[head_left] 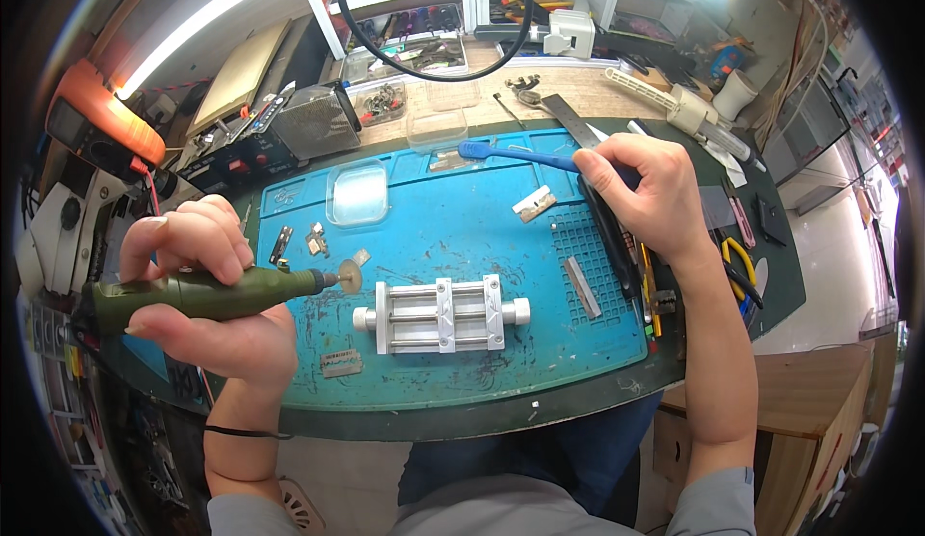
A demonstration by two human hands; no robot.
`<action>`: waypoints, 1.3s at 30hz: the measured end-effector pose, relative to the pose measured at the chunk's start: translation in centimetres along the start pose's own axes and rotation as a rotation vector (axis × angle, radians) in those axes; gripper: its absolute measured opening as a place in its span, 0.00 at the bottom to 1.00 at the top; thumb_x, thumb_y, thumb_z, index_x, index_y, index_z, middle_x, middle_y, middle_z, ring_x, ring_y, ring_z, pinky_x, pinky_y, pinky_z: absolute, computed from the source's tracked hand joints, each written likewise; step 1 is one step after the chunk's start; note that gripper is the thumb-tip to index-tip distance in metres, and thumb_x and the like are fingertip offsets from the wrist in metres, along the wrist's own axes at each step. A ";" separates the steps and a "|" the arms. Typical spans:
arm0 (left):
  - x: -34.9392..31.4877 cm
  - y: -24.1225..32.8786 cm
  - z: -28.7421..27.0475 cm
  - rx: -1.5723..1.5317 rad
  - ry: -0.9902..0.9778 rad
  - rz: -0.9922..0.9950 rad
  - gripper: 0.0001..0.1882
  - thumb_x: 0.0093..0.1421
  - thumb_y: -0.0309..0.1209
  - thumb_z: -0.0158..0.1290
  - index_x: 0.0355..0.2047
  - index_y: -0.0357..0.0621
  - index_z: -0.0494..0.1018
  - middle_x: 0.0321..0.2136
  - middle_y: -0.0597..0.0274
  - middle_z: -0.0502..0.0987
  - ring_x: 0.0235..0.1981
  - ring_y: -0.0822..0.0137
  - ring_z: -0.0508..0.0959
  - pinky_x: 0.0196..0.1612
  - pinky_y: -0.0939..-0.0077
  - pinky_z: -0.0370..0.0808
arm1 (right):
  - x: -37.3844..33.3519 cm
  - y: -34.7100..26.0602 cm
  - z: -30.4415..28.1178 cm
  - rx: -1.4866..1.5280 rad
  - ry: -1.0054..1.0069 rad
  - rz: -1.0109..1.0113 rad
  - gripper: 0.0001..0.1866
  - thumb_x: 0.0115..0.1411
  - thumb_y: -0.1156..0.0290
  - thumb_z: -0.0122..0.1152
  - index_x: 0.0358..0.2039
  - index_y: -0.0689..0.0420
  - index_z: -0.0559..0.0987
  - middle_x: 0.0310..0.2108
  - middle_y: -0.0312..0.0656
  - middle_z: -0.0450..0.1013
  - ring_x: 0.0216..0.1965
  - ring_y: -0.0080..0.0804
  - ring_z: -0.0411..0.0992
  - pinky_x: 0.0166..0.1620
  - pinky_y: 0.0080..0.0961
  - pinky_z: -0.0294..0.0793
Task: The person uses a rotary tool to grind a small metal component, then switches to a screwdriver to tighten screws on a white mechanical assembly. They also use a brush to clean debris from the work area.
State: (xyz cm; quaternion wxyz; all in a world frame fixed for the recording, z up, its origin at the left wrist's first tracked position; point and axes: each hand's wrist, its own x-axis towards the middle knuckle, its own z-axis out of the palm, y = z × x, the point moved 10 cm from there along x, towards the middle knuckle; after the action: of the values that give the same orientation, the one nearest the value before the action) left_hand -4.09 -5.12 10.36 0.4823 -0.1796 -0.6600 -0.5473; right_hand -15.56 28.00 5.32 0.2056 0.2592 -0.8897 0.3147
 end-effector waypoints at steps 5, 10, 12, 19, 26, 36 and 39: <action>0.0 0.4 0.3 0.025 0.033 -0.026 0.36 0.69 0.68 0.35 0.35 0.43 0.64 0.26 0.68 0.63 0.25 0.74 0.60 0.39 0.71 0.59 | 0.0 0.2 0.0 -0.006 -0.006 0.005 0.18 0.62 0.57 0.66 0.25 0.59 0.83 0.20 0.42 0.76 0.22 0.37 0.74 0.28 0.31 0.71; 0.1 0.2 -0.2 -0.026 0.001 0.042 0.37 0.69 0.67 0.36 0.48 0.43 0.70 0.30 0.67 0.68 0.24 0.75 0.63 0.31 0.77 0.59 | 0.0 0.3 0.2 -0.004 0.000 0.001 0.18 0.63 0.56 0.65 0.25 0.59 0.83 0.20 0.42 0.77 0.21 0.37 0.74 0.28 0.31 0.71; 0.1 0.2 -0.2 -0.042 -0.008 0.050 0.37 0.69 0.67 0.36 0.49 0.43 0.70 0.29 0.67 0.68 0.24 0.75 0.63 0.31 0.77 0.59 | 0.0 0.2 0.1 -0.004 0.001 0.000 0.19 0.63 0.56 0.65 0.25 0.59 0.84 0.20 0.42 0.77 0.21 0.37 0.74 0.28 0.31 0.71; -0.1 0.2 0.0 -0.065 0.027 -0.010 0.36 0.69 0.66 0.36 0.40 0.41 0.67 0.30 0.67 0.65 0.27 0.73 0.62 0.42 0.71 0.59 | 0.0 0.2 0.0 -0.009 -0.006 0.010 0.19 0.63 0.56 0.65 0.25 0.60 0.84 0.21 0.43 0.77 0.21 0.37 0.74 0.28 0.31 0.71; 0.1 0.2 -0.2 -0.081 -0.001 0.044 0.35 0.70 0.65 0.35 0.48 0.42 0.70 0.30 0.66 0.67 0.27 0.73 0.63 0.37 0.73 0.61 | 0.1 0.0 -0.1 -0.006 -0.008 0.009 0.19 0.63 0.56 0.65 0.25 0.60 0.84 0.21 0.43 0.77 0.21 0.38 0.74 0.28 0.31 0.71; 0.1 0.2 -0.3 -0.068 0.004 0.053 0.36 0.70 0.65 0.35 0.50 0.43 0.70 0.30 0.66 0.67 0.27 0.73 0.64 0.35 0.75 0.62 | 0.0 0.2 0.0 -0.010 -0.009 0.012 0.19 0.63 0.56 0.65 0.25 0.60 0.84 0.21 0.43 0.77 0.22 0.38 0.75 0.28 0.31 0.71; 0.0 0.1 -0.3 -0.095 -0.003 0.006 0.35 0.70 0.65 0.36 0.42 0.41 0.67 0.31 0.67 0.66 0.29 0.72 0.63 0.46 0.68 0.61 | 0.0 0.3 0.0 -0.007 0.002 0.000 0.19 0.63 0.56 0.65 0.25 0.59 0.84 0.21 0.43 0.77 0.22 0.38 0.75 0.28 0.31 0.71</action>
State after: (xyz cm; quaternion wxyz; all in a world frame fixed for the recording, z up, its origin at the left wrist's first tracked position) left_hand -3.89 -5.32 10.41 0.4738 -0.2052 -0.6337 -0.5761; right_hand -15.75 28.20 5.22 0.2075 0.2580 -0.8905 0.3120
